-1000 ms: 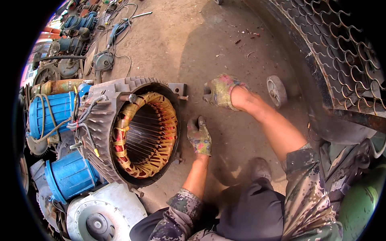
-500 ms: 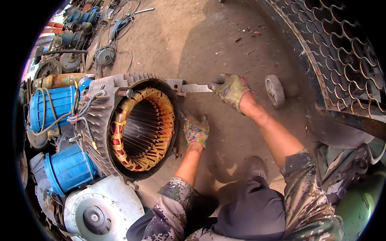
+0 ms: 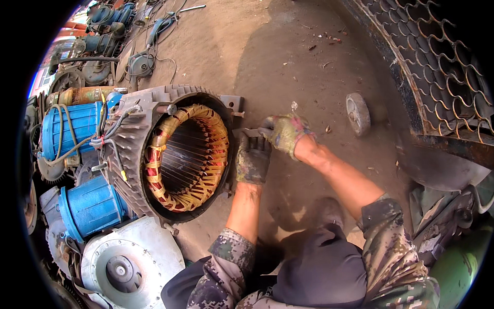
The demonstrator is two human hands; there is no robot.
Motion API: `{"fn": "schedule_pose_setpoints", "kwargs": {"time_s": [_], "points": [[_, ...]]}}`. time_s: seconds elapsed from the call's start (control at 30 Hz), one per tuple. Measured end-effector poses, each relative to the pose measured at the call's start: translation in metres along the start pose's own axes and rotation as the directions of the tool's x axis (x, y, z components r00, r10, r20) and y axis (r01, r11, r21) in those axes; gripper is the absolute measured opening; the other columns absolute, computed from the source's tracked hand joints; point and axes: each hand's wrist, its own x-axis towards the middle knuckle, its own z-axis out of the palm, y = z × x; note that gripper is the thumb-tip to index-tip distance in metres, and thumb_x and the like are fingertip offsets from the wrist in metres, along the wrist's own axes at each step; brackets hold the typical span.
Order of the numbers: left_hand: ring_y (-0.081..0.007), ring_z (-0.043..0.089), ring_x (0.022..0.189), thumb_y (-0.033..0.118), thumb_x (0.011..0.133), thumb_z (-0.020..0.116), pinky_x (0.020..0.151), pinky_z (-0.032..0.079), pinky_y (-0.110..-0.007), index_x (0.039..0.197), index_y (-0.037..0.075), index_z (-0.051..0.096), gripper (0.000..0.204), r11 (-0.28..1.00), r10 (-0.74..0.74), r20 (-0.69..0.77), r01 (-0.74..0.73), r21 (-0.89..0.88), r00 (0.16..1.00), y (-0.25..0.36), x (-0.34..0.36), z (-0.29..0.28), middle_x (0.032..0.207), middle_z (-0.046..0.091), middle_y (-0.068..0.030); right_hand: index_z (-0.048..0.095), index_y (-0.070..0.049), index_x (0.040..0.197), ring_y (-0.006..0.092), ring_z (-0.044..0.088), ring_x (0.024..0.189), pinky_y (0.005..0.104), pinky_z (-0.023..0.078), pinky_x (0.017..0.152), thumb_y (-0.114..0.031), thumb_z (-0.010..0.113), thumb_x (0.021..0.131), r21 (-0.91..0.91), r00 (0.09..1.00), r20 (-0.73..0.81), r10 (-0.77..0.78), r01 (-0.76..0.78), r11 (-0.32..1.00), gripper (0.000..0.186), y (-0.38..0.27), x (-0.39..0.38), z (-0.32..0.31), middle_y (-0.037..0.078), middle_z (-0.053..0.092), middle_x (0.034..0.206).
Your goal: The person uses a metal file to scrape and smooth the edges of an electric motor stator. They repeatedly file the metal housing and then wipe the area with a cloth.
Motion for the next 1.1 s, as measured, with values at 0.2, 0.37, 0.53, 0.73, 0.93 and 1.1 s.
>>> {"fn": "schedule_pose_setpoints", "kwargs": {"time_s": [0.2,0.37,0.53,0.73,0.93,1.1], "points": [[-0.0218,0.066,0.113,0.037,0.101,0.066,0.109,0.047,-0.044,0.109,0.014,0.073,0.024,0.965,-0.004,0.222,0.062,-0.254,0.975,0.009,0.028,0.030,0.111,0.074,-0.0021,0.071,-0.005,0.101,0.0415,0.067,0.084,0.0470,0.054,0.074,-0.028,0.069,0.094,-0.139,0.972,0.127,-0.197,0.214,0.967,0.024,-0.050,0.049,-0.040,0.021,0.071,0.092],[-0.0215,0.061,0.124,0.035,0.103,0.063,0.114,0.042,-0.045,0.118,0.016,0.072,0.026,0.956,0.043,0.218,0.024,-0.292,0.975,0.007,0.048,0.035,0.122,0.073,-0.0018,0.073,-0.003,0.100,0.0439,0.068,0.084,0.0471,0.055,0.071,-0.017,0.069,0.085,-0.015,0.954,0.205,-0.219,0.227,0.974,0.021,-0.056,0.078,-0.041,0.024,0.070,0.090],[-0.0240,0.056,0.134,0.030,0.105,0.059,0.118,0.038,-0.049,0.134,0.015,0.066,0.033,0.976,0.212,0.280,-0.215,-0.019,0.936,0.013,0.069,0.014,0.140,0.065,-0.0038,0.073,0.001,0.102,0.0390,0.072,0.088,0.0441,0.056,0.072,-0.018,0.061,0.094,-0.197,0.944,0.241,-0.224,0.273,0.942,0.024,-0.094,0.087,-0.029,0.025,0.071,0.099],[-0.0287,0.053,0.137,0.026,0.105,0.058,0.118,0.038,-0.051,0.137,0.012,0.064,0.036,0.959,0.080,0.258,-0.004,-0.283,0.963,0.010,0.070,0.010,0.145,0.061,-0.0098,0.076,-0.002,0.104,0.0366,0.074,0.090,0.0431,0.058,0.073,-0.015,0.063,0.089,-0.328,0.941,0.273,-0.201,0.287,0.900,0.024,-0.106,0.099,-0.025,0.024,0.072,0.102],[-0.0269,0.061,0.124,0.030,0.103,0.062,0.111,0.045,-0.050,0.129,0.007,0.064,0.034,0.951,-0.059,0.003,0.057,-0.303,0.998,-0.004,0.049,0.010,0.133,0.067,-0.0105,0.073,-0.005,0.103,0.0436,0.069,0.090,0.0481,0.054,0.074,-0.023,0.062,0.095,-0.180,0.967,0.223,-0.122,0.164,0.970,0.022,-0.040,0.051,-0.028,0.023,0.072,0.097],[-0.0243,0.067,0.104,0.032,0.106,0.062,0.097,0.054,-0.047,0.115,0.005,0.064,0.028,0.876,0.291,0.111,-0.311,0.369,0.950,0.003,-0.001,0.034,0.107,0.068,-0.0085,0.068,-0.007,0.118,0.0403,0.070,0.097,0.0474,0.054,0.079,-0.028,0.061,0.102,0.049,0.978,0.162,0.129,-0.138,0.989,0.028,-0.004,-0.028,-0.019,0.020,0.073,0.103]]}}
